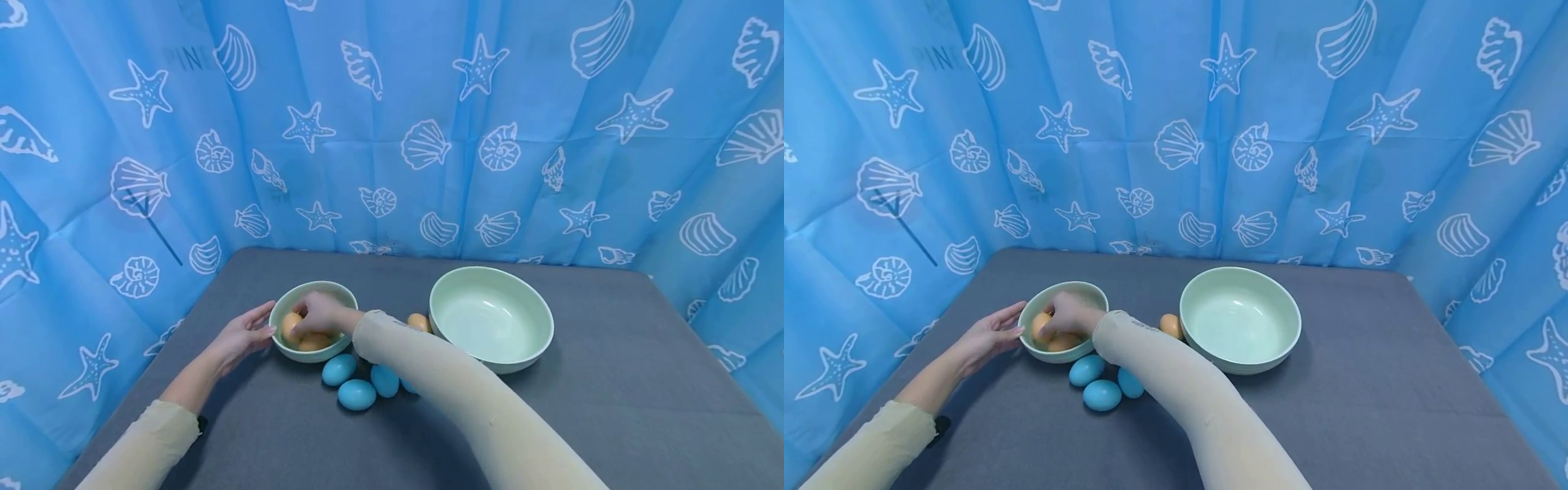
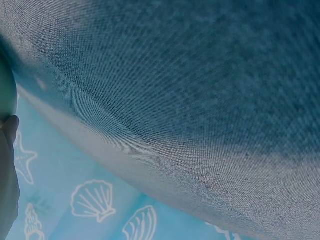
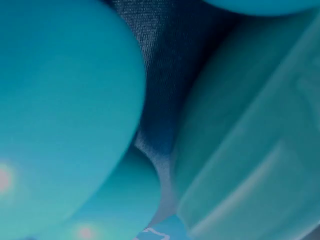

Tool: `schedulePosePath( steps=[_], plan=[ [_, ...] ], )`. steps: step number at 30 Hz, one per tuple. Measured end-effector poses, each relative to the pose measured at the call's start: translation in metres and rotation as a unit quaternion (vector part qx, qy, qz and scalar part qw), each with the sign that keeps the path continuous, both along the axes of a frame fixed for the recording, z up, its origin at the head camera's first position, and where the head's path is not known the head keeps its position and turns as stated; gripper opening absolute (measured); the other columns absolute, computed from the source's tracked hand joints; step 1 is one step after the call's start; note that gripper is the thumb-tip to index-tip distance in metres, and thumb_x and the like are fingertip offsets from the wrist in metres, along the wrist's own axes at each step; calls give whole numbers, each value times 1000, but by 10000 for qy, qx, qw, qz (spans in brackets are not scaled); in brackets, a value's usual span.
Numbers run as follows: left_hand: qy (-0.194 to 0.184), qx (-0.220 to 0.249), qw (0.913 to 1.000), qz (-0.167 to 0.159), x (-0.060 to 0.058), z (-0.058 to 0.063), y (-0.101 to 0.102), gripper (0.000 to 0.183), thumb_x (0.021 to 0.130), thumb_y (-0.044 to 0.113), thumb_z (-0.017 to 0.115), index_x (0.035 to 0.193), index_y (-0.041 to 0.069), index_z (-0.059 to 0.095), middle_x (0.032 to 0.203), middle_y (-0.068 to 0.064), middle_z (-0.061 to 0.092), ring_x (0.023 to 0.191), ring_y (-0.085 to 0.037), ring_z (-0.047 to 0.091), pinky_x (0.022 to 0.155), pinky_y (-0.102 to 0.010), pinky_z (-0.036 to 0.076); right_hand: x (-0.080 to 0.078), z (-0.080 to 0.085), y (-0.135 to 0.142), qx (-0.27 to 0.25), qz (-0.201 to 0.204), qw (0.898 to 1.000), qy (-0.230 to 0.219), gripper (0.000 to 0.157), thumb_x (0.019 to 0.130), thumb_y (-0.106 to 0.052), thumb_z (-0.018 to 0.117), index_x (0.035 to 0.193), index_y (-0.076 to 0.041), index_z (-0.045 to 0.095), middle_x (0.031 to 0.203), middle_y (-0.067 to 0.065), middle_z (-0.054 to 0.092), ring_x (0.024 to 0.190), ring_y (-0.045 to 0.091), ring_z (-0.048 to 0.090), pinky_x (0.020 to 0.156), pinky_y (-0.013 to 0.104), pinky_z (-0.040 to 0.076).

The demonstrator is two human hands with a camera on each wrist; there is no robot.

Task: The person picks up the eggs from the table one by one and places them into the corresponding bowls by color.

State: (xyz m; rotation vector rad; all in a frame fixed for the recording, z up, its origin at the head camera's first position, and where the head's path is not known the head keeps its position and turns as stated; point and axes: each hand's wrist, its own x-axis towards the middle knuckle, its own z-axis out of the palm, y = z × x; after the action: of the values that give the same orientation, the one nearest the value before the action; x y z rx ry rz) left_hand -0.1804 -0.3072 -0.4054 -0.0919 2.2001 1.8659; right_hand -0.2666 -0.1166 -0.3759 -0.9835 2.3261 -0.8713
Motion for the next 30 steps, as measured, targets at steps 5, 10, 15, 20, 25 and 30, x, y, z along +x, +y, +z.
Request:
schedulePosePath(
  steps=[5,10,15,20,25,30],
  plan=[
    [5,-16,10000,19,0,1,1,65,103,13,48,156,4,10,160,-20,8,143,-39,22,110,-52,30,3,-4,-5,276,239,9982,481,28,85,-25,77,106,-8,72,87,-4,64,77,9,52,68,17,42],
    [-10,-23,10000,28,1,2,0,65,104,12,47,155,3,9,160,-20,7,142,-40,21,110,-53,29,5,-4,-9,361,501,9945,840,23,85,-24,77,72,-13,61,65,-6,50,63,8,45,58,18,34],
    [-12,-18,10000,36,1,1,0,65,103,11,46,155,3,9,160,-20,7,143,-39,21,110,-52,29,6,-2,-8,356,475,9961,645,21,86,-22,76,73,-12,63,67,-5,52,64,8,46,59,18,35],
    [-8,-32,10000,24,1,1,2,66,103,11,48,155,3,8,160,-21,5,142,-40,21,110,-53,30,2,0,-3,110,187,9997,77,19,87,-19,75,96,-3,72,89,1,68,78,10,59,65,16,47],
    [-23,-88,9999,55,1,0,2,67,103,10,47,155,2,7,160,-21,3,143,-39,20,110,-52,30,-4,9,10,-177,-272,9988,-361,46,88,-20,74,129,-2,62,123,7,66,113,15,60,88,20,50],
    [-110,-83,9998,175,-1,-1,3,68,102,11,49,155,3,8,160,-19,4,143,-38,21,109,-50,32,-11,20,27,-619,-474,9949,-646,45,90,-19,72,130,-2,61,124,7,65,116,18,59,94,25,49]
  ],
)
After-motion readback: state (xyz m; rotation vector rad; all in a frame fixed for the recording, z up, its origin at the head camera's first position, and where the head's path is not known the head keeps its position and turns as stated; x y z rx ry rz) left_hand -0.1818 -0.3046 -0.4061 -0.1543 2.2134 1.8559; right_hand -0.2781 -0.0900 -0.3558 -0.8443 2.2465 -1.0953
